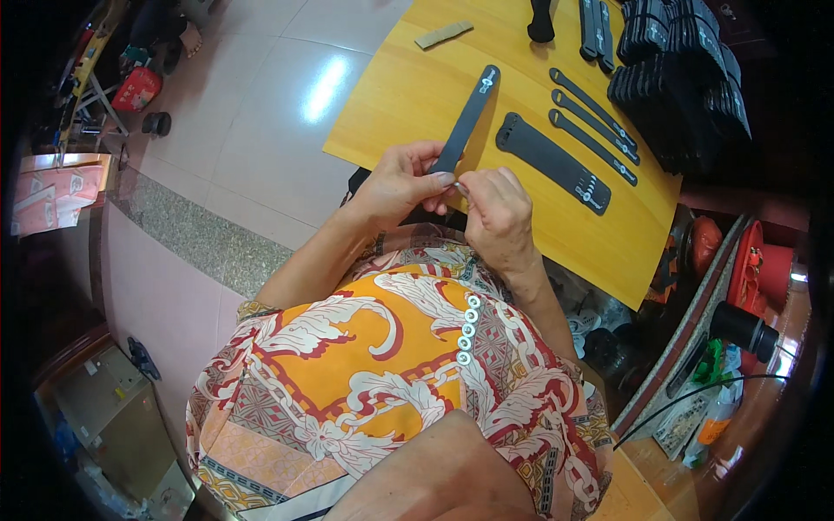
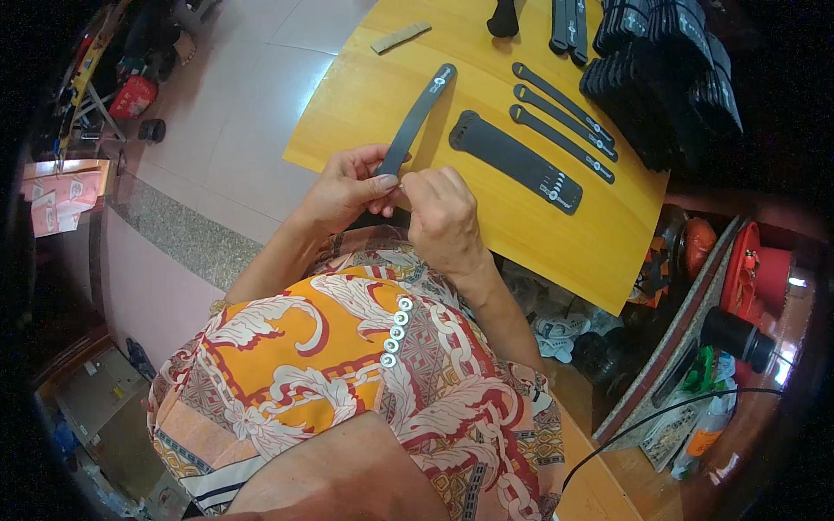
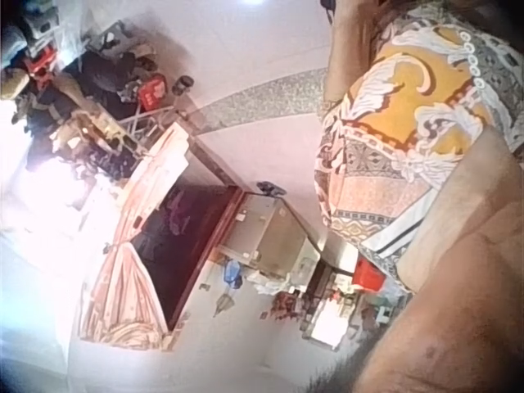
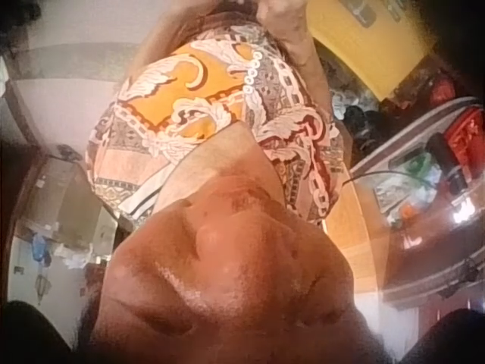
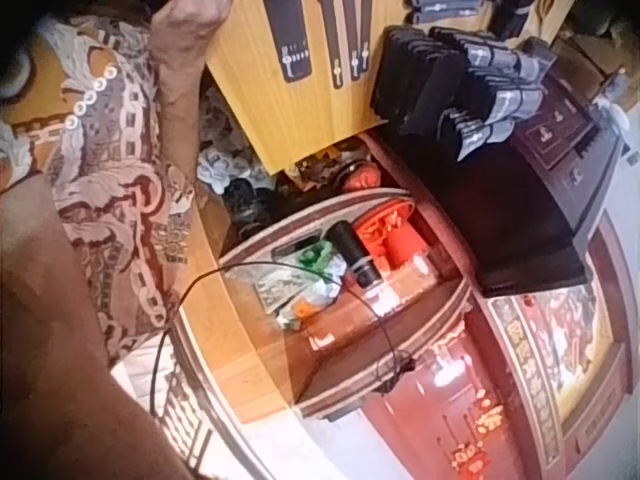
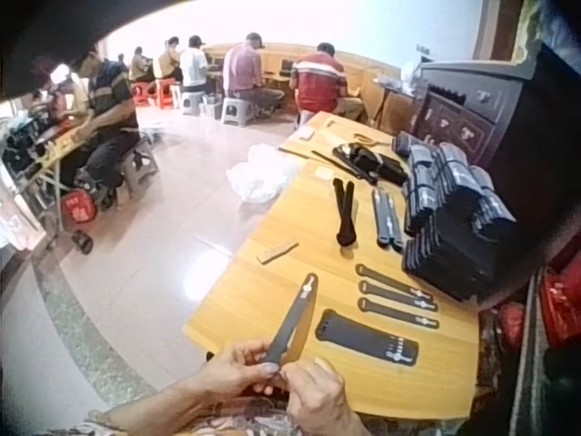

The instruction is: Assembling hardware components into black synthetic straps at a workshop table.

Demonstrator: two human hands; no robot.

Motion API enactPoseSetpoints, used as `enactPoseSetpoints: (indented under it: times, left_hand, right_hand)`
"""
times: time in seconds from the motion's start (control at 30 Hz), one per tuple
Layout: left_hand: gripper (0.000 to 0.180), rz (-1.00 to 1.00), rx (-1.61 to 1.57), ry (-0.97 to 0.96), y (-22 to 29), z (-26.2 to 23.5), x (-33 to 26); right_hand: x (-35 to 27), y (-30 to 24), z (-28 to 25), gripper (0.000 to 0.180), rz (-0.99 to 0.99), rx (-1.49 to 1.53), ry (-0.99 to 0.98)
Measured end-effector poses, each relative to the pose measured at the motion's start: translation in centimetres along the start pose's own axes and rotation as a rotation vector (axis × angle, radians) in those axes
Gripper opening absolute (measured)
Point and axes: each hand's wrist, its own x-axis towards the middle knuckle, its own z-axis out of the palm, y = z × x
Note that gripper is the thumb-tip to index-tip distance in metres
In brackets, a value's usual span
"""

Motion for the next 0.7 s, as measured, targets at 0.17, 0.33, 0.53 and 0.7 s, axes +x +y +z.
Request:
enactPoseSetpoints:
  times: [0.17, 0.33, 0.53, 0.7]
  left_hand:
    - [0.032, -0.038, 0.087, -0.039, 0.9, 0.0, -0.3]
    - [0.026, 0.010, 0.168, -0.019, 1.2, -0.1, -0.2]
    - [0.031, -0.115, 0.210, -0.037, 1.9, -0.6, -0.3]
    - [0.024, 0.027, 0.233, -0.003, 1.0, -0.4, 0.0]
  right_hand:
    - [0.8, 0.3, 0.2, 0.009, -0.141, 0.081, 0.020]
    - [0.5, -0.2, 1.6, 0.008, 0.113, 0.286, 0.155]
    - [0.5, 0.1, 0.7, 0.008, -0.131, 0.016, -0.029]
    - [0.3, 0.1, 1.1, 0.010, 0.072, 0.129, -0.006]
